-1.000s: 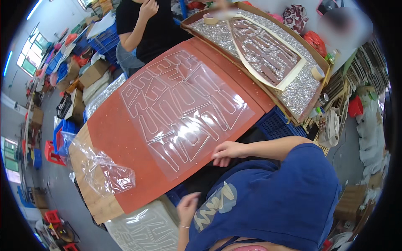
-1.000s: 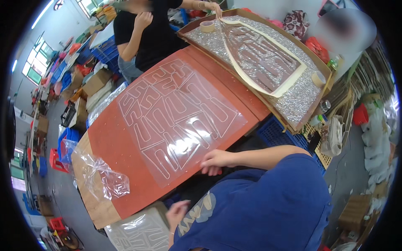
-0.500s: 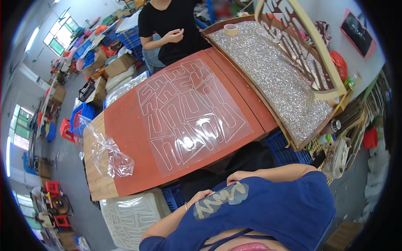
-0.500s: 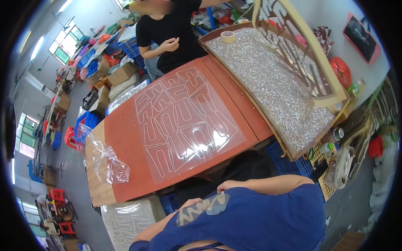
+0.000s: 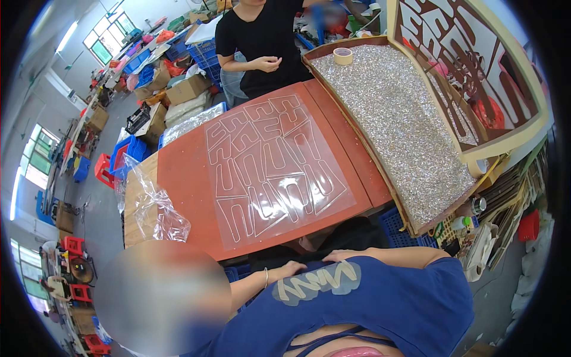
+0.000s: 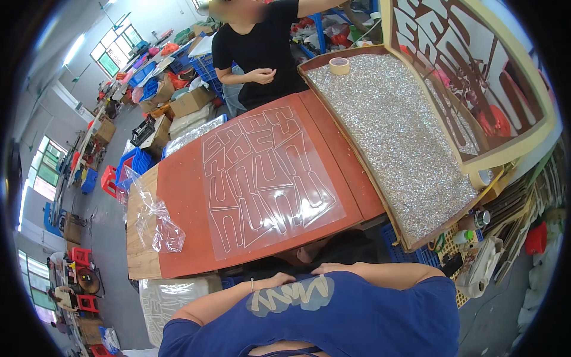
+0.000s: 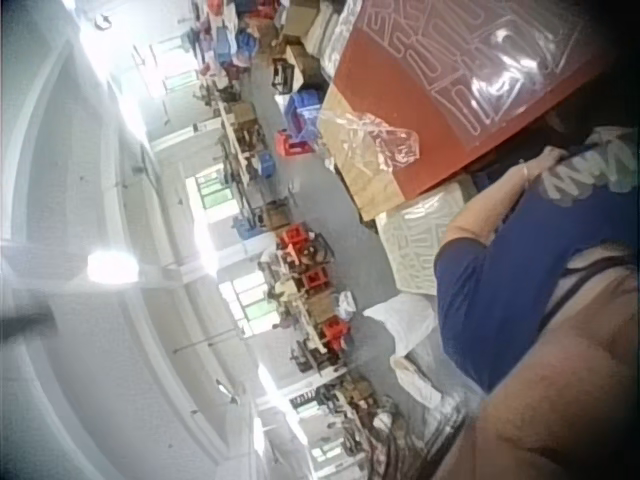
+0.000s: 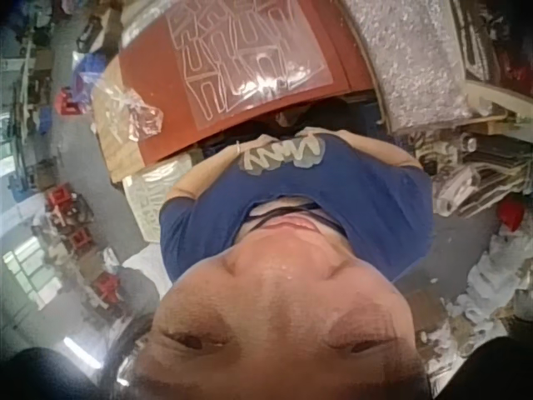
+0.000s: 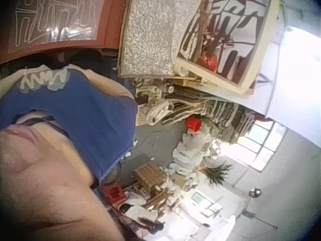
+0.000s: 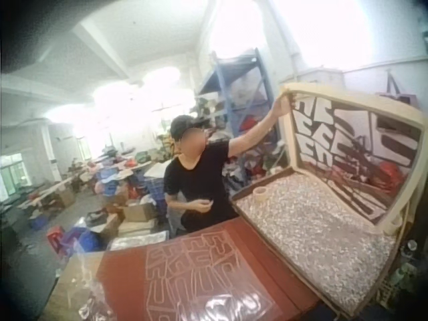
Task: Applying rhinestones to a template using adhesive sheets for shoe decoration.
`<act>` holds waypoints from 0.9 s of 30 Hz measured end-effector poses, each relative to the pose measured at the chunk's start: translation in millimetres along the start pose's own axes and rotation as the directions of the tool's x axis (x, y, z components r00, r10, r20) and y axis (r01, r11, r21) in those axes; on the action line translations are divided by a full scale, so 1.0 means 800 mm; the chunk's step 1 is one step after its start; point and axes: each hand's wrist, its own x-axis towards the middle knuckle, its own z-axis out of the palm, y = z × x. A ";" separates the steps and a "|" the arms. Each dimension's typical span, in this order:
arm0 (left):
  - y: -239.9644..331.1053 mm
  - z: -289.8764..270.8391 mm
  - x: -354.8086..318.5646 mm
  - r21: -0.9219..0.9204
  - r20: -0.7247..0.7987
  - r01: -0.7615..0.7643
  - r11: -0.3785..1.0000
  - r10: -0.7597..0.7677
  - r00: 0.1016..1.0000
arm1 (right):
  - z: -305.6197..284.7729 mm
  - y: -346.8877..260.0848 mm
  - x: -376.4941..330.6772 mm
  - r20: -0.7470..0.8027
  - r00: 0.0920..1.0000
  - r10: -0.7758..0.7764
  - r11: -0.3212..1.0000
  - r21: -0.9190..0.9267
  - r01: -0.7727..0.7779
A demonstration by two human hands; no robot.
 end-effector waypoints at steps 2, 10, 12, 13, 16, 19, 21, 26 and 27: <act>0.010 0.003 0.003 -0.024 -0.013 0.078 0.997 -0.079 0.997 | 0.012 0.003 -0.008 0.052 0.993 0.103 0.993 0.051 -0.105; 0.216 -0.096 -0.045 -0.684 -0.140 0.220 0.695 -0.422 0.896 | -0.089 -0.123 -0.003 0.055 0.856 0.514 0.736 0.484 -0.473; 0.242 -0.084 -0.081 -0.746 0.027 0.320 0.584 -0.453 0.891 | -0.065 -0.121 -0.022 0.233 0.794 0.561 0.767 0.214 -0.605; 0.242 -0.076 -0.093 -0.617 0.032 0.476 0.627 -0.584 0.811 | -0.051 -0.115 -0.030 0.137 0.737 0.662 0.733 0.089 -0.675; 0.221 -0.033 -0.113 -0.317 -0.044 0.700 0.640 -0.747 0.663 | -0.023 -0.088 -0.027 -0.093 0.798 0.595 0.802 0.011 -0.597; 0.212 0.003 -0.103 -0.018 -0.099 0.854 0.520 -0.851 0.516 | -0.014 -0.075 -0.023 -0.063 0.922 0.381 0.924 0.042 -0.379; 0.204 0.016 -0.098 -0.014 -0.468 0.621 0.783 -0.554 0.688 | -0.020 -0.084 -0.017 0.233 0.866 0.443 0.875 0.099 -0.474; 0.187 0.022 -0.097 0.009 -0.433 0.372 0.928 -0.332 0.838 | -0.008 -0.100 -0.024 0.202 0.900 0.385 0.922 -0.041 -0.385; 0.188 0.020 -0.095 0.000 -0.403 0.397 0.918 -0.363 0.840 | -0.001 -0.100 -0.024 0.087 0.936 0.342 0.938 -0.093 -0.334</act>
